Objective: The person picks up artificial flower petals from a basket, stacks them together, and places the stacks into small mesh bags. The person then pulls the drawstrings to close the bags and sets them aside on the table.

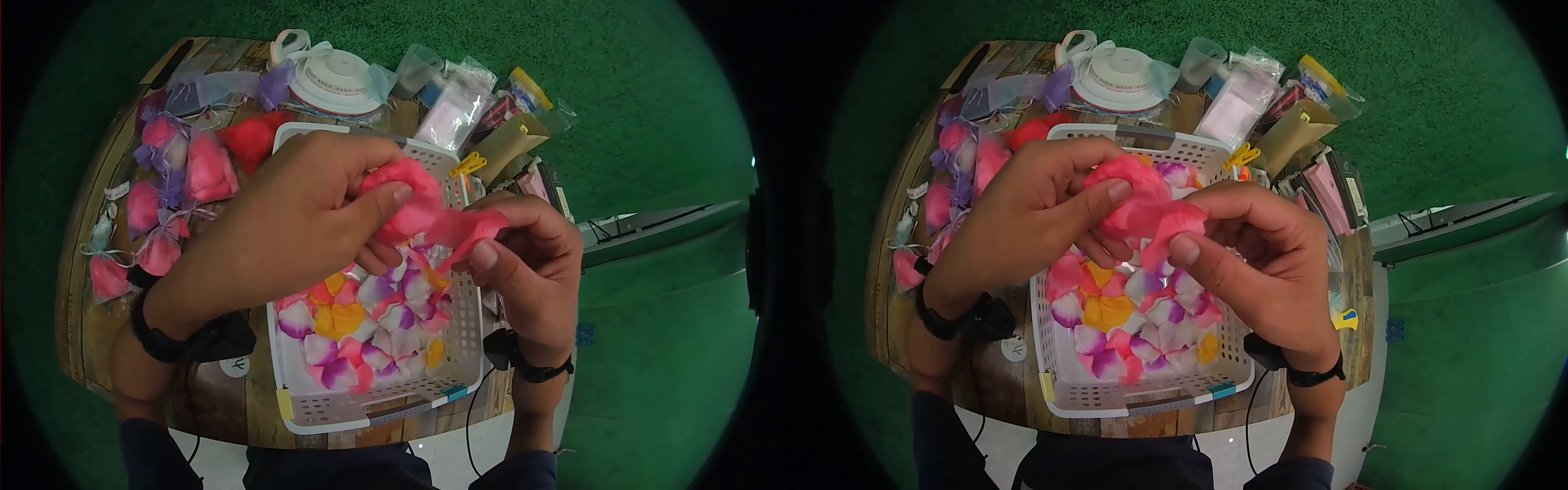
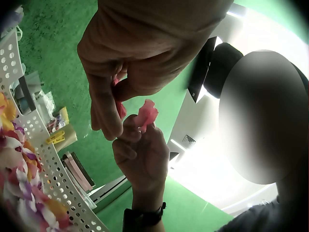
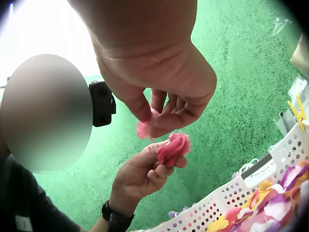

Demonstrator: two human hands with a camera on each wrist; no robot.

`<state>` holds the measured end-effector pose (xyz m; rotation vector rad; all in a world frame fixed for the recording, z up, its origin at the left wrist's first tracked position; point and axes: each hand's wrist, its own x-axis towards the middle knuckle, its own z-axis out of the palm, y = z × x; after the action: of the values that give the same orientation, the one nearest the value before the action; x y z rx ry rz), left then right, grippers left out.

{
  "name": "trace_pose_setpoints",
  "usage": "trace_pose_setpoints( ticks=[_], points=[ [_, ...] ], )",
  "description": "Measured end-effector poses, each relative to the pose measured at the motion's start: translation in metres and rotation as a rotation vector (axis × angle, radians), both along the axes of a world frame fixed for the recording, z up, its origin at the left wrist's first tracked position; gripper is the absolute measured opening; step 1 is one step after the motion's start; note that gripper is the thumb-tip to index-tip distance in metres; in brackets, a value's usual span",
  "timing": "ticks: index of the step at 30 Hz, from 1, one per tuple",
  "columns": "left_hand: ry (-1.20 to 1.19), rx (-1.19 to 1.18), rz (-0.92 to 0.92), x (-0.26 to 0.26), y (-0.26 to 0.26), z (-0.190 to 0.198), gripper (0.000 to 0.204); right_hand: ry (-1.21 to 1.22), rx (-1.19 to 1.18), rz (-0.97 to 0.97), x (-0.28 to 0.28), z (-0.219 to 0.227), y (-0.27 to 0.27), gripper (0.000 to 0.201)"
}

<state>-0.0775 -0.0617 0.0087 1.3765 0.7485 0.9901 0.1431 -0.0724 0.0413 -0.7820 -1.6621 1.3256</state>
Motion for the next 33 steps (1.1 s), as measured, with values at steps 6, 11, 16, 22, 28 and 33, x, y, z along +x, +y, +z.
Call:
trace_pose_setpoints(
  ticks=[6,11,16,22,28,33],
  points=[
    [0.07,-0.04,-0.007,0.004,-0.003,0.001,0.025,0.002,0.061,-0.129,0.005,-0.004,-0.001,0.011],
    [0.1,-0.094,-0.053,0.007,-0.003,-0.002,0.025,-0.38,0.841,-0.248,0.004,-0.011,0.012,0.025],
    [-0.066,-0.156,-0.173,0.012,-0.005,-0.006,0.029,-0.702,1.444,-0.261,0.006,-0.009,0.01,0.042],
    [-0.093,-0.283,-0.263,0.006,-0.007,0.009,0.022,-0.77,1.548,-0.218,0.007,-0.022,0.008,0.032],
    [-0.12,-0.256,-0.305,0.006,-0.004,0.003,0.024,-0.662,1.547,-0.165,0.011,-0.027,0.01,0.032],
    [-0.116,-0.225,-0.304,0.005,-0.007,0.005,0.024,-0.628,1.456,-0.078,0.012,-0.023,0.012,0.031]
  ],
)
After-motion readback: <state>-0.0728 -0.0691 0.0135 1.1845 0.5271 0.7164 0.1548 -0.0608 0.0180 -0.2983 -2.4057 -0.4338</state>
